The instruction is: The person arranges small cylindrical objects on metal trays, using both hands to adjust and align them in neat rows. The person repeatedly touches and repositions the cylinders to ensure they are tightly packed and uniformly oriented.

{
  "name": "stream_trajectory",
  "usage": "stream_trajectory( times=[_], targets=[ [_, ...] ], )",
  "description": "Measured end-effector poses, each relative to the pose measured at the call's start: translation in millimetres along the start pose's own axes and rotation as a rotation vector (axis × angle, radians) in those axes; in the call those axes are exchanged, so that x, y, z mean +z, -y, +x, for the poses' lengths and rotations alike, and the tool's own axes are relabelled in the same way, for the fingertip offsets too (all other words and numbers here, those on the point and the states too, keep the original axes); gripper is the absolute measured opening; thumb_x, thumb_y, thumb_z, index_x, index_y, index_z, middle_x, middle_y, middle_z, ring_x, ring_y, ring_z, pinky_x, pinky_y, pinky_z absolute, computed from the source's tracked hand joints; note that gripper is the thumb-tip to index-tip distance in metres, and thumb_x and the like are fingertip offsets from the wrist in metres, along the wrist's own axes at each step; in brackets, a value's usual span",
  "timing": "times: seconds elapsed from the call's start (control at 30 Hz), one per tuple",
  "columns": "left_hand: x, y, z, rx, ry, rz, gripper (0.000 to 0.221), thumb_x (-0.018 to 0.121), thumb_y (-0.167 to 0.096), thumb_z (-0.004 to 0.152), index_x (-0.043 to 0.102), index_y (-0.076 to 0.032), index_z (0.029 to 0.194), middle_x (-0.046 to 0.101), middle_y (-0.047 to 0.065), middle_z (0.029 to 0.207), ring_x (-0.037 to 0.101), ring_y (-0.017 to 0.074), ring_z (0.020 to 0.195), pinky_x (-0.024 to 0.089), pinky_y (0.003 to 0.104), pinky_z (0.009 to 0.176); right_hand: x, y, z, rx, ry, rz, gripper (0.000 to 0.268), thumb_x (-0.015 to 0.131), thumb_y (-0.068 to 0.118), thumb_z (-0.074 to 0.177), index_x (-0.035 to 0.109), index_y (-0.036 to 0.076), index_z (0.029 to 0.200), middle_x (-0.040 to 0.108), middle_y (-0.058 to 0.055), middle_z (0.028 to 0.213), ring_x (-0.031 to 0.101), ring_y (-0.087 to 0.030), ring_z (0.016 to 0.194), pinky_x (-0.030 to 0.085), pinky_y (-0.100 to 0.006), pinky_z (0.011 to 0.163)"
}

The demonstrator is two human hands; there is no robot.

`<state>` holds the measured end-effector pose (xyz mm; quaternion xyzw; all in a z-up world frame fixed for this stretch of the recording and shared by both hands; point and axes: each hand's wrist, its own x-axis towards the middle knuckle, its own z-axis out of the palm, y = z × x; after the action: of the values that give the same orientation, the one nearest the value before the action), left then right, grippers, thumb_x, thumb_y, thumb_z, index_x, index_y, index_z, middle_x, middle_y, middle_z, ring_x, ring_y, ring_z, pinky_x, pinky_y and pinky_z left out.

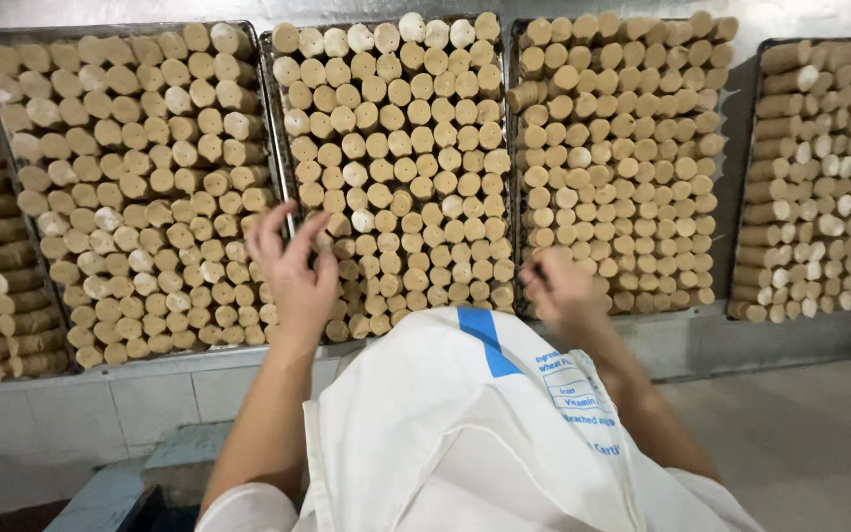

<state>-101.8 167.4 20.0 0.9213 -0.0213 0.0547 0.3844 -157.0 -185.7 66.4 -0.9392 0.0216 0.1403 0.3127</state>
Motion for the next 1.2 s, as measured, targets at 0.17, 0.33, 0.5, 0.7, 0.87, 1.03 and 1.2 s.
stream_trajectory(
  times=[0.17, 0.33, 0.5, 0.7, 0.87, 1.03, 1.2],
  targets=[
    [14.3, -14.5, -34.9, 0.035, 0.031, -0.025, 0.067, 0.068, -0.014, 0.09, 0.048, -0.011, 0.154, 0.035, 0.016, 0.161, 0.026, 0.04, 0.153, 0.022, 0.057, 0.129, 20.7, 5.3, -30.5, -0.11, 0.069, 0.045, 0.016, 0.066, 0.019, 0.095, 0.064, 0.005, 0.102, 0.069, -0.015, 0.086, 0.065, -0.035, 0.08, 0.05, -0.044, 0.068],
    [28.3, -24.9, -61.1, 0.076, 0.261, 0.189, 0.089, 0.065, -0.04, 0.097, 0.021, -0.002, 0.163, 0.009, 0.026, 0.17, 0.001, 0.0457, 0.155, 0.006, 0.066, 0.121, 27.6, 12.8, -57.4, -0.134, -0.052, 0.107, 0.022, 0.07, 0.024, 0.096, 0.063, 0.004, 0.103, 0.067, -0.015, 0.087, 0.065, -0.034, 0.08, 0.051, -0.042, 0.07],
    [42.3, -23.5, -81.3, 0.077, 0.372, 0.31, 0.094, 0.057, -0.058, 0.096, 0.018, -0.004, 0.163, 0.007, 0.019, 0.171, 0.0, 0.0416, 0.157, 0.005, 0.065, 0.122, 31.5, 15.6, -89.6, -0.054, -0.064, 0.185, 0.023, 0.067, 0.024, 0.096, 0.062, 0.003, 0.105, 0.068, -0.015, 0.091, 0.066, -0.031, 0.079, 0.052, -0.038, 0.068],
    [56.2, -15.8, -87.6, 0.138, 0.303, 0.444, 0.092, 0.051, -0.062, 0.098, 0.019, -0.007, 0.165, 0.011, 0.016, 0.172, 0.004, 0.0379, 0.159, 0.006, 0.064, 0.124, 27.2, 10.2, -105.3, -0.012, -0.048, 0.219, 0.021, 0.066, 0.024, 0.096, 0.063, 0.004, 0.101, 0.068, -0.013, 0.089, 0.067, -0.029, 0.077, 0.052, -0.037, 0.068],
    [58.4, -16.4, -89.3, 0.129, 0.288, 0.458, 0.092, 0.051, -0.063, 0.099, 0.019, -0.008, 0.165, 0.011, 0.015, 0.173, 0.004, 0.0374, 0.159, 0.006, 0.064, 0.124, 22.4, -2.9, -116.5, -0.022, 0.004, 0.171, 0.021, 0.066, 0.024, 0.095, 0.065, 0.005, 0.103, 0.07, -0.013, 0.088, 0.068, -0.031, 0.079, 0.052, -0.038, 0.069],
    [65.7, -43.1, -98.1, 0.044, 0.293, 0.438, 0.096, 0.054, -0.061, 0.097, 0.015, -0.006, 0.166, 0.008, 0.014, 0.172, -0.002, 0.0366, 0.159, 0.004, 0.065, 0.123, 9.7, -39.2, -145.0, -0.104, -0.062, 0.113, 0.021, 0.068, 0.023, 0.095, 0.066, 0.005, 0.105, 0.07, -0.016, 0.092, 0.069, -0.035, 0.085, 0.053, -0.039, 0.072],
    [121.1, -102.7, -127.1, 0.051, 0.399, 0.363, 0.092, 0.056, -0.056, 0.099, 0.013, -0.008, 0.165, 0.0, 0.016, 0.174, -0.007, 0.0371, 0.158, 0.003, 0.065, 0.123, -12.9, -85.5, -205.3, 0.052, -0.139, 0.204, 0.02, 0.067, 0.022, 0.094, 0.066, 0.005, 0.105, 0.069, -0.014, 0.084, 0.068, -0.027, 0.071, 0.053, -0.036, 0.065]
  ],
)
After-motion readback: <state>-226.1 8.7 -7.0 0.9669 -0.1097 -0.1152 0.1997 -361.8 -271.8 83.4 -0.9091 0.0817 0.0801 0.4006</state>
